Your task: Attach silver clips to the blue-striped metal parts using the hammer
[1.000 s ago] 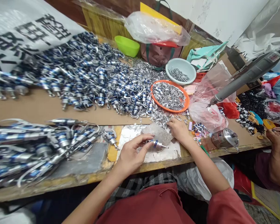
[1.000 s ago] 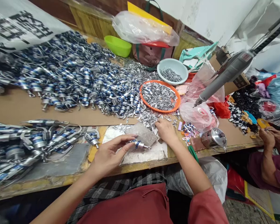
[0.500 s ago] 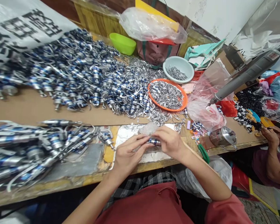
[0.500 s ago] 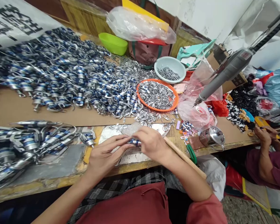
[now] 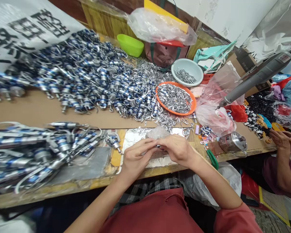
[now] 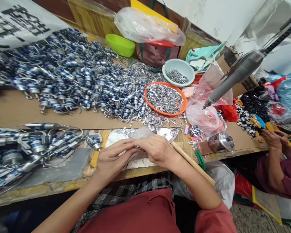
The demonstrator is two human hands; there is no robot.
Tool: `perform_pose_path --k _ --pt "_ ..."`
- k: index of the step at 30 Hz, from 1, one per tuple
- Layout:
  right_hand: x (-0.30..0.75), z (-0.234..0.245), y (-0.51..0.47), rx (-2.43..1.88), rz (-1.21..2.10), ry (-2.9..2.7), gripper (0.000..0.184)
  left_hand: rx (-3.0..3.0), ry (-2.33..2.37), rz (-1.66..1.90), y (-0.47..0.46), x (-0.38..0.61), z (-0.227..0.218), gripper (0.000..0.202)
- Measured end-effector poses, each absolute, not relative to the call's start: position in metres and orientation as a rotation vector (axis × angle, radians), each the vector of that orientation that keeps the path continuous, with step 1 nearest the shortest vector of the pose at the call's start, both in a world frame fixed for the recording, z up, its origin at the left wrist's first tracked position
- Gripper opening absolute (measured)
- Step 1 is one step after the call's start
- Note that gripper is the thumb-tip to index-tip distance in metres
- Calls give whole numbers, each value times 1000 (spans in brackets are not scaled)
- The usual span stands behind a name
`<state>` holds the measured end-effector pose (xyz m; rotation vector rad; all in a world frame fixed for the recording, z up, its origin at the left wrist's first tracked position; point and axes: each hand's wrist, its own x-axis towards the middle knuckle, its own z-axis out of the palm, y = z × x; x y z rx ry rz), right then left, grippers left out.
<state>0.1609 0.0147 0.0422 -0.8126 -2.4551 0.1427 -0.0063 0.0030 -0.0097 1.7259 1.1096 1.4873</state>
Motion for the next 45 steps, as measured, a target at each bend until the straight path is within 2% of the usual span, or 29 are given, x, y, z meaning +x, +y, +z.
perform_pose_path --k 6,9,13,18,24,29,33,38,41,43,45 --pt "168 34 2 -868 216 -2274 21 1321 1246 1301 2 -6 0 8" --pt "172 31 -2 -779 63 -2299 17 1221 1255 1221 2 -7 9 5" --pt "174 34 -1 -631 -172 -2347 17 1332 1231 1161 2 -9 17 8" --pt "174 36 -1 -655 -209 -2346 19 1576 1174 1200 -1 -12 23 12" --pt "172 33 -9 -819 11 -2280 23 1693 1080 1148 3 -19 32 13" --pt "164 34 -16 -928 191 -2129 14 1376 999 971 2 -18 32 13" --pt "160 27 -24 -1103 348 -1990 14 1006 1155 1004 -5 -7 25 28" --pt "160 23 -32 -1396 636 -1830 20 929 1015 1019 -14 0 21 72" --pt "169 30 -21 -1368 767 -1930 17 961 975 1036 -16 1 18 77" --pt "181 33 -5 -1326 675 -1983 12 957 975 1044 -15 2 14 78" --pt "196 31 15 -1388 432 -2020 15 956 965 1048 -13 2 12 82"
